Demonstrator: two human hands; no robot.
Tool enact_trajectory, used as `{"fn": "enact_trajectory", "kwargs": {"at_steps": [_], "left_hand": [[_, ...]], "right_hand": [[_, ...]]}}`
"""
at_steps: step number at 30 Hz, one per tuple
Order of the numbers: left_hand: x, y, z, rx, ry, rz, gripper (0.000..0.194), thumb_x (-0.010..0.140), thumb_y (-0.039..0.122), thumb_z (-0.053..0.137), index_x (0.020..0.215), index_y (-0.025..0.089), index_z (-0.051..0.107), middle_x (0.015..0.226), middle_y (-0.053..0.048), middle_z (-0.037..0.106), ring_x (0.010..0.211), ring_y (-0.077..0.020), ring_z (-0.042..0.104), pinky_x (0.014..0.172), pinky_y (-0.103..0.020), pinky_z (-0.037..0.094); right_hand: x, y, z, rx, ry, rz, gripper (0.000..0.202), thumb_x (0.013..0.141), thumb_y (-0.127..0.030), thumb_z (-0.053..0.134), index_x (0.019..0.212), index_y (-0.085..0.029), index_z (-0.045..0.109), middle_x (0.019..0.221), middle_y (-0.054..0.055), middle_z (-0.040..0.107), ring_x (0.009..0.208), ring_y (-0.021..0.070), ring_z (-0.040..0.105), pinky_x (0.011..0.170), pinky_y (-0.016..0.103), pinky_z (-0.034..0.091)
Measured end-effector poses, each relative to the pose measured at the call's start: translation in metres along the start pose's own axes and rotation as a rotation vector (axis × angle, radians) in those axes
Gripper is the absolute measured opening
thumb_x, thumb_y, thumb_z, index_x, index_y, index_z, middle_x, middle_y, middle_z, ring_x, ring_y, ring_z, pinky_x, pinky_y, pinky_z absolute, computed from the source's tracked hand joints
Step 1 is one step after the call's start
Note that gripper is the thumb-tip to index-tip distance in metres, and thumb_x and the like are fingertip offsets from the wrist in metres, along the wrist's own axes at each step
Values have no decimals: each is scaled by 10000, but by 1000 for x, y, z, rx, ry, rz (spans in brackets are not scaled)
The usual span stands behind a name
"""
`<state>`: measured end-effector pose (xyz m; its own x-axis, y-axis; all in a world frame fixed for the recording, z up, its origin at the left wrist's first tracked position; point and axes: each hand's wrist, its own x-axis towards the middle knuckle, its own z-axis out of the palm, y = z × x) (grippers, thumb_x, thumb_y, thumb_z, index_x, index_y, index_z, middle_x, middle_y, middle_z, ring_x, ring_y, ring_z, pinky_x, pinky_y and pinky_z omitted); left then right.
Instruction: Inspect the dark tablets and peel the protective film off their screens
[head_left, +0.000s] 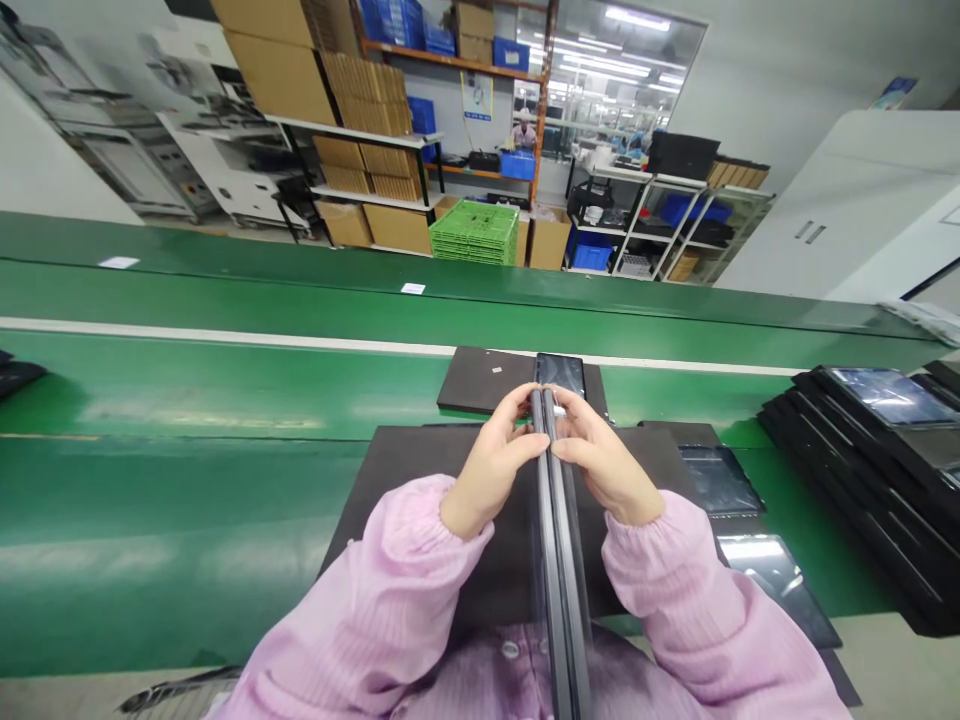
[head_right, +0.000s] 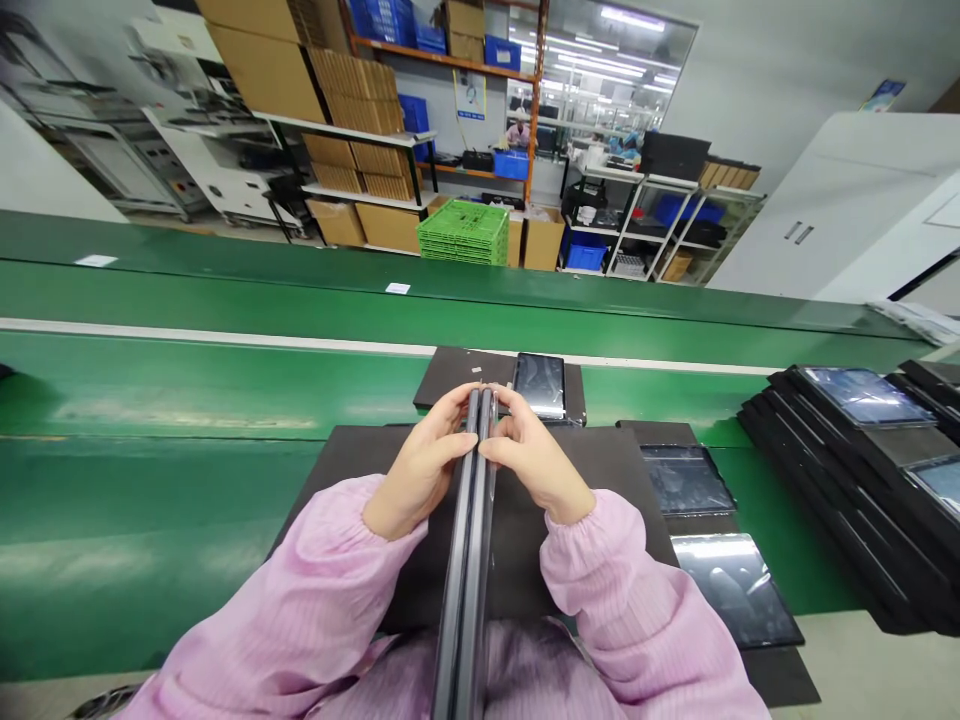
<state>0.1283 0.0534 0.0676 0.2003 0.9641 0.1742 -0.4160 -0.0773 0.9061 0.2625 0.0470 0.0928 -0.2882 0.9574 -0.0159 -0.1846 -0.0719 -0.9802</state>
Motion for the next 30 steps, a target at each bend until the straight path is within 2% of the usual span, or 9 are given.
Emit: {"fn": "enact_trajectory", "kwargs": {"at_steps": [4, 9, 15, 21, 26, 30], "left_hand": [[-2, -4, 1, -3, 8, 1, 486, 722, 164, 595, 1199, 212, 519, 1252, -35, 553, 1229, -230, 430, 1031, -342, 331], [-11, -10, 4, 15, 53, -37, 582, 790, 230, 542, 1350, 206, 388, 1421, -37, 411, 1315, -213, 343, 1087, -331, 280], [-22, -8, 14, 262, 113, 7, 557, 858, 271, 456, 1393, 171, 337, 1496, -43, 273, 1379, -177, 197, 1143, -311, 118], [-25, -15, 31, 341, 107, 52, 525, 881, 324, 433, 1377, 170, 360, 1496, -68, 270, 1388, -169, 164, 1145, -322, 86], [-17, -21, 40, 400, 98, 68, 527, 873, 339, 437, 1367, 164, 378, 1486, -93, 285, 1390, -196, 161, 1147, -363, 83], [-25, -27, 41, 485, 73, 57, 552, 895, 361, 389, 1403, 159, 313, 1504, -110, 234, 1394, -221, 137, 1144, -408, 95]], "right_hand": [[-5, 5, 3, -46, 82, -14, 644, 654, -236, 612, 1263, -213, 405, 1026, 37, 577, 916, 200, 546, 869, 362, 424], [-20, 13, 8, -158, 121, -53, 629, 760, -278, 565, 1349, -241, 346, 1202, 50, 516, 956, 177, 526, 924, 338, 393], [-36, 19, 6, -171, 108, -101, 601, 800, -285, 568, 1359, -275, 346, 1297, 46, 457, 1088, 196, 485, 940, 324, 397], [-45, 18, -1, -84, 146, -127, 540, 828, -302, 566, 1337, -273, 389, 1303, 32, 482, 1183, 205, 444, 1035, 345, 341], [-52, 13, -3, -27, 192, -163, 481, 846, -325, 540, 1310, -262, 427, 1416, 7, 391, 1314, 192, 321, 1115, 346, 251], [-61, 28, 0, -104, 287, -219, 440, 890, -389, 487, 1304, -248, 438, 1423, 22, 388, 1339, 207, 286, 1142, 396, 197]]}}
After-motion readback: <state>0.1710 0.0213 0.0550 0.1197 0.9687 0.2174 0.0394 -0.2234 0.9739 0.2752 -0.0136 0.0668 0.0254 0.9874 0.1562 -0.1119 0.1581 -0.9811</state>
